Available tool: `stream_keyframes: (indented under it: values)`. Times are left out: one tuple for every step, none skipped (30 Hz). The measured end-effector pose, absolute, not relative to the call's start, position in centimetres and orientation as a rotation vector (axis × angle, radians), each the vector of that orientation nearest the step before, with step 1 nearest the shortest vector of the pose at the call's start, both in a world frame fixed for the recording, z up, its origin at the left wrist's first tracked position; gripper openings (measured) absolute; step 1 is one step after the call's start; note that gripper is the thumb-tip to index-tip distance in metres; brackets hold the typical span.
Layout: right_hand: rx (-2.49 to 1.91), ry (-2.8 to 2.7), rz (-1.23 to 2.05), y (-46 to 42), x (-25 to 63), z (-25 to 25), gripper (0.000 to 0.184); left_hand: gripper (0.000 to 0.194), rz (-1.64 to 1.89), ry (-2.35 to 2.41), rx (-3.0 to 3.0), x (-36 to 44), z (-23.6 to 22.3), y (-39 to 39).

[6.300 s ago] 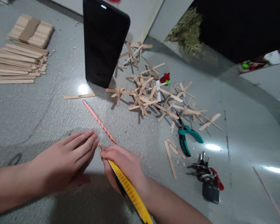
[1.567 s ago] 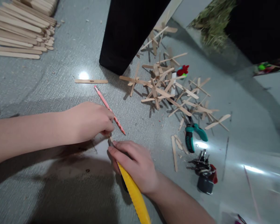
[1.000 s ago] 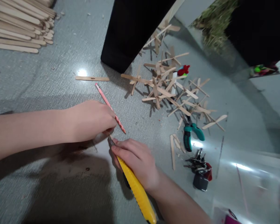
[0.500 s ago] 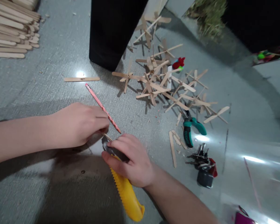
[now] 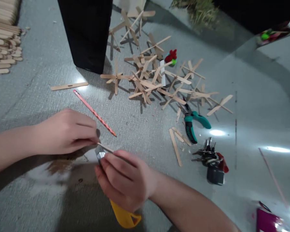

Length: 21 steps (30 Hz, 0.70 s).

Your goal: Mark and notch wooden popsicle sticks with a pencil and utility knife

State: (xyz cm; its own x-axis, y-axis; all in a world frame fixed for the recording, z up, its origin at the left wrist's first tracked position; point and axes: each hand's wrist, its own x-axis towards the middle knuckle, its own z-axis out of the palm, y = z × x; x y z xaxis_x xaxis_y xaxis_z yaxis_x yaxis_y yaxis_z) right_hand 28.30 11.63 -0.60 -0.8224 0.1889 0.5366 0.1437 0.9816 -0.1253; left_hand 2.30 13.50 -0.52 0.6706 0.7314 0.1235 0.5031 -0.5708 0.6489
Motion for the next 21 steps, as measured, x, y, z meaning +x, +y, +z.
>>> stream_keyframes:
  values:
    - [-0.229,-2.542,0.069,11.2,28.3,-0.8,0.016,0.026,0.549,0.929,2.337,2.3,-0.4,13.4]
    - [-0.240,-2.525,0.039,10.8,28.3,-1.0,0.015,0.030,0.581,0.908,2.368,2.3,-0.3,13.3]
    - [-0.270,-2.502,0.021,10.2,28.2,-1.2,0.013,0.034,0.613,0.894,2.387,2.3,-0.2,13.3]
    - [-0.315,-2.448,0.009,9.7,28.1,-1.4,0.012,0.037,0.632,0.873,2.393,2.4,0.0,13.2]
    - [-0.411,-2.433,0.035,9.1,28.0,-1.7,0.012,0.038,0.641,0.848,2.384,2.4,0.1,13.2]
    - [-0.491,-2.401,0.056,8.5,27.9,-1.8,0.013,0.039,0.642,0.823,2.366,2.4,0.2,13.1]
    - [-0.502,-2.352,0.059,8.1,27.8,-2.0,0.015,0.039,0.640,0.800,2.346,2.5,0.3,13.1]
    - [-0.539,-2.345,0.066,7.7,27.7,-2.1,0.016,0.039,0.638,0.781,2.331,2.5,0.4,13.1]
    - [-0.536,-2.323,0.061,7.4,27.7,-2.1,0.019,0.038,0.637,0.766,2.326,2.5,0.5,13.1]
    - [-0.544,-2.335,0.064,7.2,27.7,-2.1,0.020,0.038,0.645,0.752,2.328,2.5,0.6,13.2]
    - [-0.549,-2.351,0.066,7.0,27.7,-2.1,0.019,0.037,0.654,0.746,2.333,2.5,0.7,13.2]
    - [-0.538,-2.359,0.067,7.0,27.8,-2.0,0.018,0.037,0.664,0.735,2.336,2.6,0.7,13.2]
    - [-0.549,-2.371,0.081,7.0,27.8,-1.9,0.017,0.036,0.668,0.727,2.334,2.6,0.7,13.3]
    - [-0.550,-2.368,0.090,7.1,27.9,-1.9,0.017,0.035,0.667,0.724,2.330,2.6,0.7,13.3]
    - [-0.561,-2.366,0.099,7.4,27.9,-1.8,0.017,0.035,0.663,0.728,2.331,2.6,0.6,13.3]
    - [-0.564,-2.368,0.099,7.7,28.0,-1.8,0.018,0.035,0.658,0.740,2.339,2.6,0.5,13.3]
    - [-0.520,-2.383,0.086,8.1,28.1,-1.8,0.018,0.034,0.655,0.754,2.350,2.6,0.3,13.3]
    - [-0.481,-2.391,0.067,8.6,28.2,-1.7,0.019,0.033,0.658,0.772,2.350,2.6,0.1,13.3]
    - [-0.374,-2.422,0.038,9.1,28.2,-1.7,0.018,0.030,0.661,0.791,2.334,2.5,-0.1,13.3]
    - [-0.282,-2.450,0.044,9.7,28.3,-1.6,0.014,0.028,0.668,0.799,2.299,2.5,-0.3,13.3]
    - [-0.280,-2.436,0.069,10.3,28.4,-1.5,0.012,0.025,0.672,0.803,2.246,2.4,-0.5,13.4]
